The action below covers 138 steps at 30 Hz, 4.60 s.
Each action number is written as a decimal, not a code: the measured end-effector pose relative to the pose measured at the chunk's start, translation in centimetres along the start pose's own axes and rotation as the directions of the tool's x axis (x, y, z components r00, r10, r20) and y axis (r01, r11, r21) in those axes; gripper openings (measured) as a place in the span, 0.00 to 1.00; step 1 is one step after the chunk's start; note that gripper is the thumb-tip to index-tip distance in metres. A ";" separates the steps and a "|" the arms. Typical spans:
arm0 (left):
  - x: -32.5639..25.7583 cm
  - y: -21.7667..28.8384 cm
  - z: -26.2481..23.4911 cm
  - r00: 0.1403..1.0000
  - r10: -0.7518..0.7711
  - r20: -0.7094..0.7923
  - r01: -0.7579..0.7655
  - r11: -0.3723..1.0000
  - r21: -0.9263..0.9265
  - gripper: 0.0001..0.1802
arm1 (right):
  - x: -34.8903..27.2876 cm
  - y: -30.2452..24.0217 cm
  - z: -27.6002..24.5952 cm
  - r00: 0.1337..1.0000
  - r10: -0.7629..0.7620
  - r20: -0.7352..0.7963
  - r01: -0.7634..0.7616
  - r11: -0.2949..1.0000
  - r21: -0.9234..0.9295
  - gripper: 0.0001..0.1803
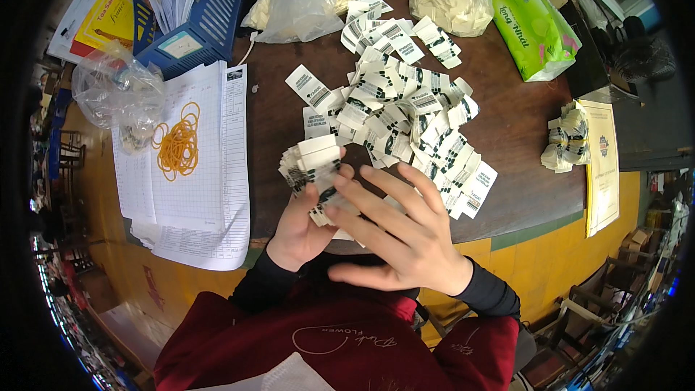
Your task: The person sorts a large pile of small white paper strips with barcodes on a table. They pick up strips, separate them into smaller stacks, and occasionally use rubber bands to bundle them. The person works continuously, moving strips between hands and the table.
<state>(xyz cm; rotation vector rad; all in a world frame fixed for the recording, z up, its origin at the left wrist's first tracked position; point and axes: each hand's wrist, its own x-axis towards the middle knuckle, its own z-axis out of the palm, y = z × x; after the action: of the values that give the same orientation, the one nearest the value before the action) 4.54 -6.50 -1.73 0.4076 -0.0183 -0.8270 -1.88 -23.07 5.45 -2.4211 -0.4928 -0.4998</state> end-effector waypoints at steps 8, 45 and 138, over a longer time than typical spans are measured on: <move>-1.1 2.8 -1.2 0.908 0.415 0.049 -0.410 0.908 -0.086 0.36 | -2.6 2.1 3.0 0.825 -0.187 0.534 0.243 0.969 -0.035 0.33; 1.0 -1.4 3.2 0.904 -0.425 -0.057 0.428 0.896 0.120 0.25 | -2.3 4.9 -4.0 0.944 0.328 -0.047 -0.273 0.851 0.449 0.08; 1.0 -0.6 1.2 0.999 -0.001 -0.033 0.017 0.880 0.474 0.26 | -0.7 0.6 4.0 0.692 0.707 -0.146 -0.136 0.326 0.935 0.09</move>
<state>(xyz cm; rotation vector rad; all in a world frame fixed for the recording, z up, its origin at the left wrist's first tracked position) 4.58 -7.97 -0.92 0.8867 -0.1942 -0.8220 -1.28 -21.14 1.89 -1.1608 0.2109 -0.4725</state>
